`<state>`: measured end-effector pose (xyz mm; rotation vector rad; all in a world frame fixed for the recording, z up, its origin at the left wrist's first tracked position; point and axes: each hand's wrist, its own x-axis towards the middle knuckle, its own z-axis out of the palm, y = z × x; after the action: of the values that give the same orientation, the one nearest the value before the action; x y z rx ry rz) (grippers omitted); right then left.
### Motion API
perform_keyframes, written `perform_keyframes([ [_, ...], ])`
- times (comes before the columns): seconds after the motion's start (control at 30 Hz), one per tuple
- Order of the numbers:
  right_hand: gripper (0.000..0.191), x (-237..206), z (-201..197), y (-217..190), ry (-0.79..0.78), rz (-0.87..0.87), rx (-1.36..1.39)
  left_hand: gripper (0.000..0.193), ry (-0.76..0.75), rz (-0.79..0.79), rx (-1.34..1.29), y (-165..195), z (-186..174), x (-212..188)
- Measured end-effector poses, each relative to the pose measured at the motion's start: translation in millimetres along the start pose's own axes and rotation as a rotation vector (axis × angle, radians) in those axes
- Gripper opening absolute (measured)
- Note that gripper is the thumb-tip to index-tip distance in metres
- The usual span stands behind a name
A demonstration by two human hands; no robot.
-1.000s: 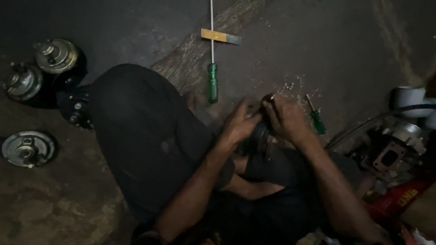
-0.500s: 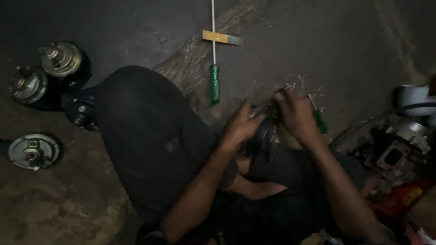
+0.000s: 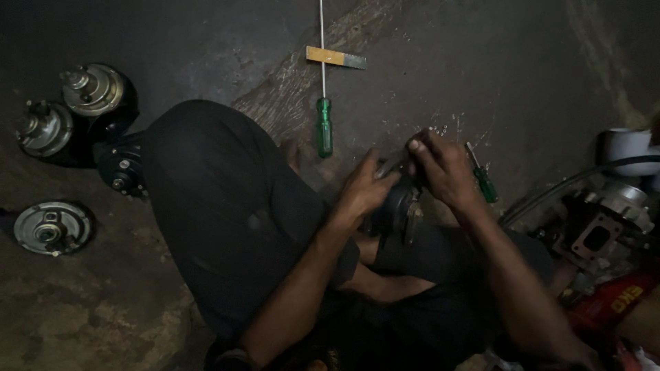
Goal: The person sits on the floor and assembles a circular metal component by inserting small metal pieces into slots and securing them with a screwdriver. The person uses a wrench and screwdriver to tighten the assembly.
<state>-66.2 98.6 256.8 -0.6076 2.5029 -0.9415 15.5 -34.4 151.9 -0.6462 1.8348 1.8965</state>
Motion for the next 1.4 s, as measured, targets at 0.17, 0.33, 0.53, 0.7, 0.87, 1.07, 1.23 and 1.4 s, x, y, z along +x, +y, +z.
perform_keyframes([
  [0.17, 0.023, 11.2, 0.8, -12.4, 0.005, 0.278, 0.098, 0.082, -0.061, -0.017, -0.237, -19.9, 6.8, 12.2],
  [0.33, 0.024, -5.8, -21.7, 6.5, 0.110, 0.297, 0.497, 0.051, -0.060, 0.095, 0.167, -13.7, 3.7, 68.6],
  [0.53, 0.046, -77.2, -58.5, 82.1, 0.007, -0.022, 0.759, 0.036, -0.267, 0.179, 0.851, 45.1, 19.3, 154.9],
  [0.7, 0.037, -107.4, -72.5, 132.0, 0.114, 0.339, 0.554, 0.036, -0.267, 0.294, 0.972, 86.3, 38.1, 141.9],
  [0.87, 0.050, -101.5, -66.4, 141.0, 0.113, 0.352, 0.790, 0.034, 0.245, 0.475, 0.782, 93.0, 53.5, 34.9],
  [1.07, 0.025, -88.5, -59.4, 164.5, 0.072, 0.329, 0.647, 0.107, 0.057, 0.164, 1.004, 92.2, 80.6, -35.8],
  [1.23, 0.027, -81.4, -50.6, 172.8, 0.031, 0.443, 0.373, 0.095, -0.208, 0.526, 1.138, 93.6, 46.8, 1.4],
  [1.4, 0.028, -64.7, -37.3, 156.5, 0.015, 0.127, -0.017, 0.099, -0.222, 0.465, 1.283, 87.6, 45.1, 1.7],
])
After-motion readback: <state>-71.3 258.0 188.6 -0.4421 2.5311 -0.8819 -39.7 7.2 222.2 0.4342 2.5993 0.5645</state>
